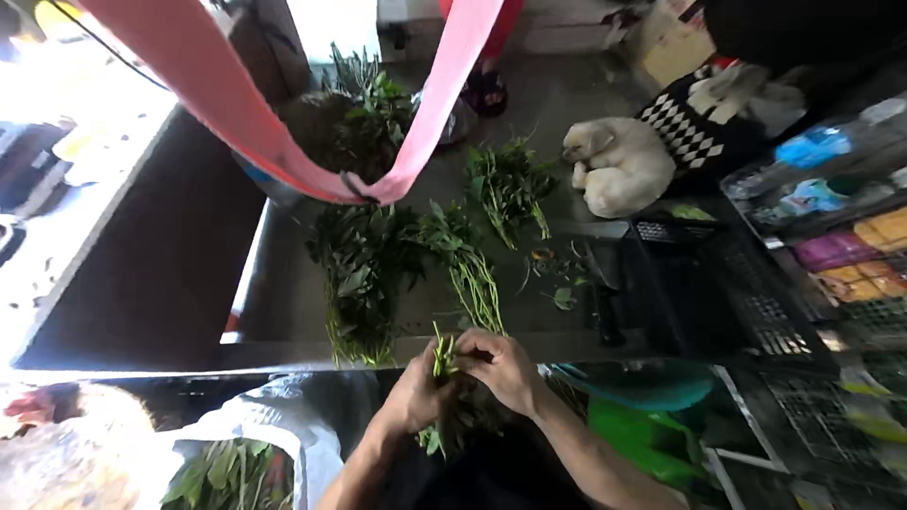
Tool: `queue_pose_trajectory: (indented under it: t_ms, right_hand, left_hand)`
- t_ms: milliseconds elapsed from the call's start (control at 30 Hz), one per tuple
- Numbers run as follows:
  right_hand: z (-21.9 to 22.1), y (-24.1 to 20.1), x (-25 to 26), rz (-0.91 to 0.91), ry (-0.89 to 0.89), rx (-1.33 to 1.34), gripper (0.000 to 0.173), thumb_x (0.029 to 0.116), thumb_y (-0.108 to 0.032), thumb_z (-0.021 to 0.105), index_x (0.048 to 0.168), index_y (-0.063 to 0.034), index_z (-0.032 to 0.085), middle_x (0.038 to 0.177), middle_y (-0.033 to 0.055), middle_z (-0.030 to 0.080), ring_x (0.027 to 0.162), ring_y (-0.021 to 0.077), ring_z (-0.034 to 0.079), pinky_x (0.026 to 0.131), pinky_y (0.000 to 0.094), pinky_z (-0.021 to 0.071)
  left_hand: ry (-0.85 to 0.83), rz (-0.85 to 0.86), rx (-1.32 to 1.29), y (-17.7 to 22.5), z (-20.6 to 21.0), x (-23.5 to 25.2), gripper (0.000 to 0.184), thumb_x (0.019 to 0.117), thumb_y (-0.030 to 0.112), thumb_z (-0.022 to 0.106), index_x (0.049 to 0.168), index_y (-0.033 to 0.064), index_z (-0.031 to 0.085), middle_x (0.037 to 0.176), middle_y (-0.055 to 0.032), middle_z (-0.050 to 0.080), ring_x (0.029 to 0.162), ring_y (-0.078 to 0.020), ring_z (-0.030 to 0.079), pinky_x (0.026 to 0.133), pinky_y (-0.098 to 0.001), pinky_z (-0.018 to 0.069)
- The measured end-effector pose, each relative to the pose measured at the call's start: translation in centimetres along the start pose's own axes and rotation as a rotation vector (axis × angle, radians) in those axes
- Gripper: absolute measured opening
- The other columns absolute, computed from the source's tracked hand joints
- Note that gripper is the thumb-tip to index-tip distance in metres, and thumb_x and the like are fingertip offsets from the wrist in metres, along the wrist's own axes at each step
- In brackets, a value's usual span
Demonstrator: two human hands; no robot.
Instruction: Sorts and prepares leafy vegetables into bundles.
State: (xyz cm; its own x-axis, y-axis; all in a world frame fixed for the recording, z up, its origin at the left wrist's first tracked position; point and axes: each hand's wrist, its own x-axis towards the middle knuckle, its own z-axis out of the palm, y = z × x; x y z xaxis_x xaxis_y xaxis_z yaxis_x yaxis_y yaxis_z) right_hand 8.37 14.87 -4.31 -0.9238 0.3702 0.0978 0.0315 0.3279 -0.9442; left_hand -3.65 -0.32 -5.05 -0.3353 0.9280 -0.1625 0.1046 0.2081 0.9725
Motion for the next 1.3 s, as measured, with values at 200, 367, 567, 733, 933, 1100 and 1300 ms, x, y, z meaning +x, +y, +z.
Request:
queue_pose_trajectory:
  t_ms: [200,367,567,733,933,1100,1300]
  right_hand:
    - [-5.9,1.7,0.8,0.046,0.06,0.141,0.015,0.0926,-0.021,0.075,0.097,-0.0068,0.074,0.088,-0.0048,0.073,0.079,-0.002,0.067,0.075,0.0164,0.0572]
    - [-11.0,3.5,1.1,0.114,0.024,0.29,0.028,0.0947,-0.019,0.072,0.116,-0.0023,0.066,0.097,0.0005,0.072,0.084,0.0052,0.07,0.077,0.0231,0.0604]
    - [-15.9,8.1,0.4,-0.202,-0.091,0.134,0.044,0.0928,-0.029,0.077,0.128,-0.0041,0.066,0.122,0.0103,0.066,0.104,0.0106,0.068,0.09,0.0253,0.0603]
    - [-18.7,9.9,1.0,-0.287,-0.005,-0.031,0.016,0.0946,-0.025,0.074,0.096,-0.0097,0.077,0.109,0.0066,0.069,0.104,0.0053,0.066,0.092,0.0163,0.0546]
    - [-21.5,10.5,2.2,-0.152,-0.149,0.218,0.025,0.0936,-0.024,0.076,0.111,-0.0065,0.072,0.114,0.0047,0.07,0.096,0.0062,0.069,0.084,0.0221,0.0605]
    - [-22.9,10.1,2.1,0.0,-0.479,0.397,0.083,0.0857,-0.027,0.083,0.156,-0.0113,0.042,0.134,0.0081,0.061,0.098,0.011,0.068,0.085,0.0271,0.0598]
    - [-20.7,11.5,0.6,-0.048,-0.285,0.297,0.022,0.0938,-0.022,0.075,0.107,-0.0055,0.075,0.108,0.0047,0.072,0.094,0.0032,0.067,0.084,0.0175,0.0564]
  left_hand:
    - [-0.042,-0.089,-0.001,2.3,2.8,4.2,0.034,0.0982,0.018,0.065,0.129,0.0024,0.06,0.104,-0.0035,0.072,0.094,-0.0068,0.069,0.09,-0.0307,0.0578]
    - [0.018,-0.21,0.114,4.0,6.9,8.4,0.029,0.0989,0.022,0.064,0.122,0.0035,0.063,0.098,-0.0041,0.069,0.086,-0.0085,0.066,0.084,-0.0322,0.056]
    - [0.114,-0.302,0.125,4.1,10.8,12.3,0.026,0.0951,0.013,0.064,0.119,0.0034,0.064,0.099,-0.0049,0.07,0.089,-0.0101,0.067,0.085,-0.0338,0.0572]
    - [0.11,-0.376,0.109,5.4,13.6,14.6,0.027,0.0946,0.023,0.068,0.114,0.0053,0.066,0.092,-0.0034,0.069,0.082,-0.0105,0.067,0.079,-0.0351,0.0573]
    - [0.057,-0.474,0.193,6.4,14.7,15.5,0.034,0.0975,0.039,0.067,0.104,0.006,0.068,0.081,-0.0009,0.063,0.072,-0.0095,0.059,0.072,-0.0341,0.0526]
    - [-0.027,-0.578,0.378,7.2,15.3,16.0,0.034,0.0885,0.034,0.076,0.101,0.0033,0.07,0.088,-0.0107,0.068,0.083,-0.023,0.066,0.079,-0.0475,0.0539]
    - [-0.026,-0.704,0.455,6.9,16.1,15.7,0.036,0.0872,0.033,0.077,0.108,0.0052,0.069,0.093,-0.0136,0.069,0.089,-0.0286,0.068,0.082,-0.0526,0.0538]
